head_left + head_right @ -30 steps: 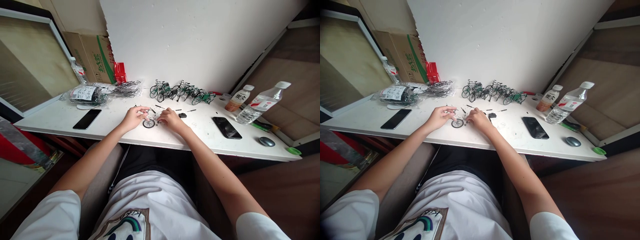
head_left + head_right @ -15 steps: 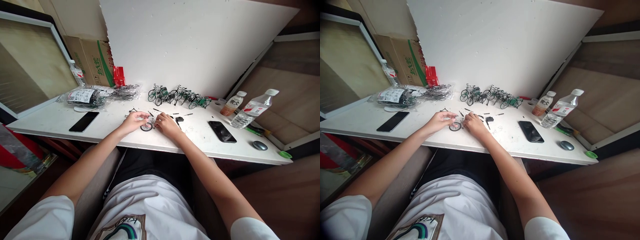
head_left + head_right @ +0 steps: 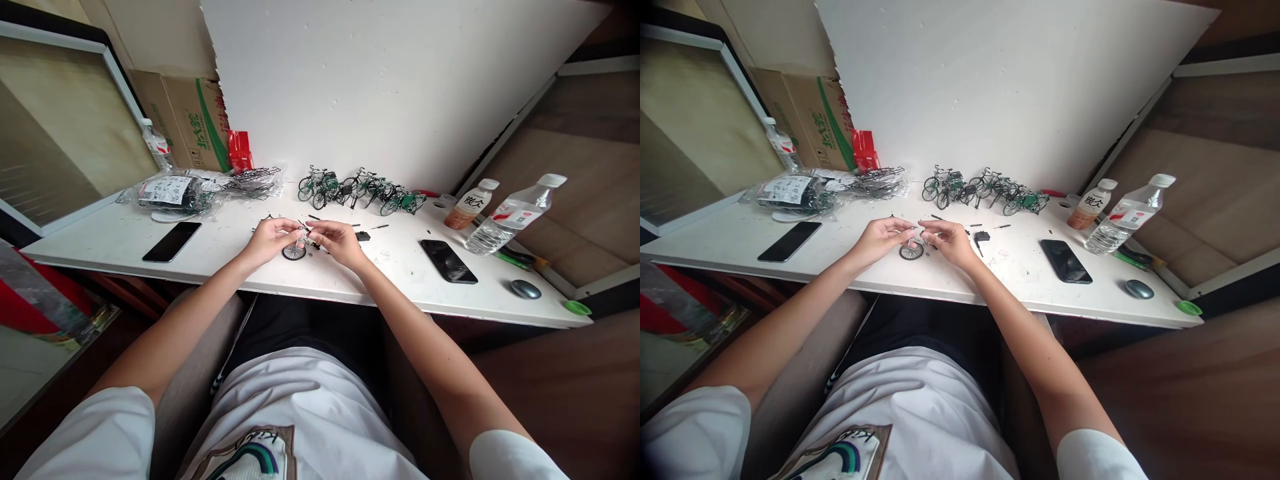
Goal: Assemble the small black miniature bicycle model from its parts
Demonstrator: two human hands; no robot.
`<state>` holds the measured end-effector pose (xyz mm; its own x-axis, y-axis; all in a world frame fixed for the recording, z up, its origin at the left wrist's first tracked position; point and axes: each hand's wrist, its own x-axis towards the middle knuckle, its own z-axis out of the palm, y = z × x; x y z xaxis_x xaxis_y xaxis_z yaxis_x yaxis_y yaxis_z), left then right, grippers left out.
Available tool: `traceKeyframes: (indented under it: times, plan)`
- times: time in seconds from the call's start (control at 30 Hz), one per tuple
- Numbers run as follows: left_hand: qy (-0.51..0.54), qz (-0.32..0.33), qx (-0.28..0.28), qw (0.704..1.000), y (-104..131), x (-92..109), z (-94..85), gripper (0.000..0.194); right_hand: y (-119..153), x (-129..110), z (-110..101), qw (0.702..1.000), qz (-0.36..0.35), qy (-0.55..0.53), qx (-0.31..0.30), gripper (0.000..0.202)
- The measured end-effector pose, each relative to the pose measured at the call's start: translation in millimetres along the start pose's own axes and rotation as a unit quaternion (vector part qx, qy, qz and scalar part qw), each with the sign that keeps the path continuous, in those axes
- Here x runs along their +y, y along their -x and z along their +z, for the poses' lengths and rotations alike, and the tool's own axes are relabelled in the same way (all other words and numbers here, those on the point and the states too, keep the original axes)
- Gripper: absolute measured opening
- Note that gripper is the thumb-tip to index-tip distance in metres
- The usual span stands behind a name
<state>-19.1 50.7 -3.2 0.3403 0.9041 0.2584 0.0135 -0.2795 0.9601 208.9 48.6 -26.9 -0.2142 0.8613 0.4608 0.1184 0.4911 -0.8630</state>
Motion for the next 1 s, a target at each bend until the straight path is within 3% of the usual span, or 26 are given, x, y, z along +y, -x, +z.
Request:
traceKeyframes:
  times: [0.3, 0.5, 1.0]
  plan:
    - [0.029, 0.026, 0.037, 0.999, 7, 14, 8.3, 0.057, -2, -18, 4, 0.988, 0.036, -0.137, 0.062, 0.046]
    - [0.042, 0.035, 0.017, 0.998, 10, 18, 10.9, 0.054, -1, -28, 4, 0.986, 0.027, -0.15, 0.063, 0.046]
    - [0.018, 0.068, 0.012, 0.997, 11, 17, 10.1, 0.05, -2, -28, 2, 0.987, -0.015, -0.152, 0.05, 0.033]
